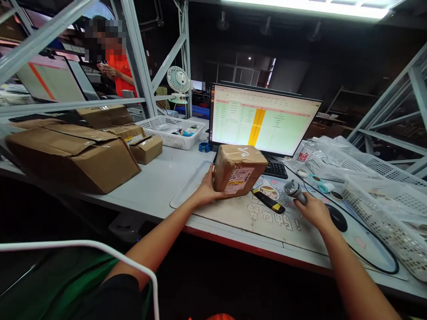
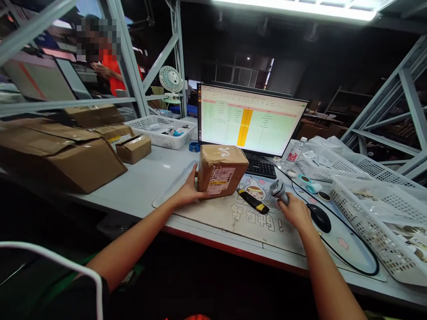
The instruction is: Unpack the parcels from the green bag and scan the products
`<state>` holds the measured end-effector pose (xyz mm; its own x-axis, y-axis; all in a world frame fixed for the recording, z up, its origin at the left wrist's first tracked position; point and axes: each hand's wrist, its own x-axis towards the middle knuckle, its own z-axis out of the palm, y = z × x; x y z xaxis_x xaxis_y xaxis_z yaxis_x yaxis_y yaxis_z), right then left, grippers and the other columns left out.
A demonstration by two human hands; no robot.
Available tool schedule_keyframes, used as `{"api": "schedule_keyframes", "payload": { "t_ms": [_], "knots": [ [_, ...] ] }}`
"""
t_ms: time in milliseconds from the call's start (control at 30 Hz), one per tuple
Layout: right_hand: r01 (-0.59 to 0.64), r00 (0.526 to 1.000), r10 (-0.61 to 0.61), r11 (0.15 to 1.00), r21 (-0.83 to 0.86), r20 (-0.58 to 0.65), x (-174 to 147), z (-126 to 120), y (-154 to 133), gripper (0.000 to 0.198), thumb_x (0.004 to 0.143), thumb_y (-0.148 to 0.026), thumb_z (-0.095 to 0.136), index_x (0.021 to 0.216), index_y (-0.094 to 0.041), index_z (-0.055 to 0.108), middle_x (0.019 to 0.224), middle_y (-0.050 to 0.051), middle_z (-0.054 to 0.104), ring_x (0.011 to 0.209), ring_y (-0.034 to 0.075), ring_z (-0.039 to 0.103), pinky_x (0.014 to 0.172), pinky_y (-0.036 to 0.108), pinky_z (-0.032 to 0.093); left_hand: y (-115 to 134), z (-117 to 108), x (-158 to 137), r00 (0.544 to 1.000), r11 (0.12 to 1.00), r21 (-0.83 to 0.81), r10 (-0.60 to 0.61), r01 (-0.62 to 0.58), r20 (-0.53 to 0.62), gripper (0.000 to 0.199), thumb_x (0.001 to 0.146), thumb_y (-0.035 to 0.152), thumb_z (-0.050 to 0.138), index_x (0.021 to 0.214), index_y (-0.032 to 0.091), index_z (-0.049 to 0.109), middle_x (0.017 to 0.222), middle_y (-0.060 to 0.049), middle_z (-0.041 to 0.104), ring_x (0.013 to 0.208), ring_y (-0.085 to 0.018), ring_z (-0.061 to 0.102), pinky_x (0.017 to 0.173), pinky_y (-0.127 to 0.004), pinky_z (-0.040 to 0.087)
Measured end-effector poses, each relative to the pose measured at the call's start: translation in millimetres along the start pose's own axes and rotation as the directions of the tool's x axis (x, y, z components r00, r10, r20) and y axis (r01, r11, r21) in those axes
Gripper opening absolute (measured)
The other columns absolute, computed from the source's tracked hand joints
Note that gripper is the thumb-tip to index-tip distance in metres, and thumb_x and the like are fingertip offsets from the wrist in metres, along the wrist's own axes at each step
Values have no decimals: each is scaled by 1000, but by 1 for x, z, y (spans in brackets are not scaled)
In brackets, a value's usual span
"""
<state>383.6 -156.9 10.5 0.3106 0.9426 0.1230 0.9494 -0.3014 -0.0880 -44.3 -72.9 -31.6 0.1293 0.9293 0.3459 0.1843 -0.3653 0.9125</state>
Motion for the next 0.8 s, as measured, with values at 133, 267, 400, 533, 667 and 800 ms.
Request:
{"api": "schedule_keyframes", "payload": {
  "t_ms": [133,267,400,533,667,800],
  "knots": [
    [-52,998,53,998,-25,38,9,26,16,59,105,-45,49,156,-14,51,135,22,71,121,39,70,95,46,53,28,-43,4,1000,996,85,-16,15,10,146,62,50,99,175,32,10,165,-19,42,151,-45,47,127,-63,38],
    [-3,995,10,998,-70,99,15,33,25,72,106,-48,50,164,-7,39,140,26,67,126,41,68,104,49,51,62,-76,4,996,965,249,69,-79,47,118,64,51,99,166,37,41,159,-12,50,147,-46,51,127,-63,39],
    [10,999,-8,999,-42,54,37,2,19,79,102,-59,58,161,-7,46,146,26,64,131,43,64,106,50,51,63,-66,4,989,963,237,106,-127,99,112,67,52,97,165,38,43,164,-9,46,150,-44,49,128,-59,40],
    [98,989,-96,995,9,-113,82,-26,-20,62,106,-38,52,161,-8,48,150,24,63,138,38,60,115,46,46,19,-44,-1,998,1000,-10,-2,3,64,140,66,51,97,174,36,9,168,-14,42,149,-41,51,124,-58,46],
    [164,981,-170,984,68,92,134,-14,-67,54,99,-18,60,153,-18,62,142,13,71,132,27,66,113,33,48,-21,-42,-9,993,996,40,-78,75,84,138,67,54,97,172,27,12,164,-18,46,154,-42,46,131,-63,33],
    [108,984,-115,992,61,137,163,11,-92,46,103,-28,66,148,-18,64,150,15,65,133,29,65,114,45,51,-32,-48,-12,988,995,76,-80,70,134,119,69,60,94,163,23,31,159,-17,52,152,-42,47,131,-61,35]
  ]
}}
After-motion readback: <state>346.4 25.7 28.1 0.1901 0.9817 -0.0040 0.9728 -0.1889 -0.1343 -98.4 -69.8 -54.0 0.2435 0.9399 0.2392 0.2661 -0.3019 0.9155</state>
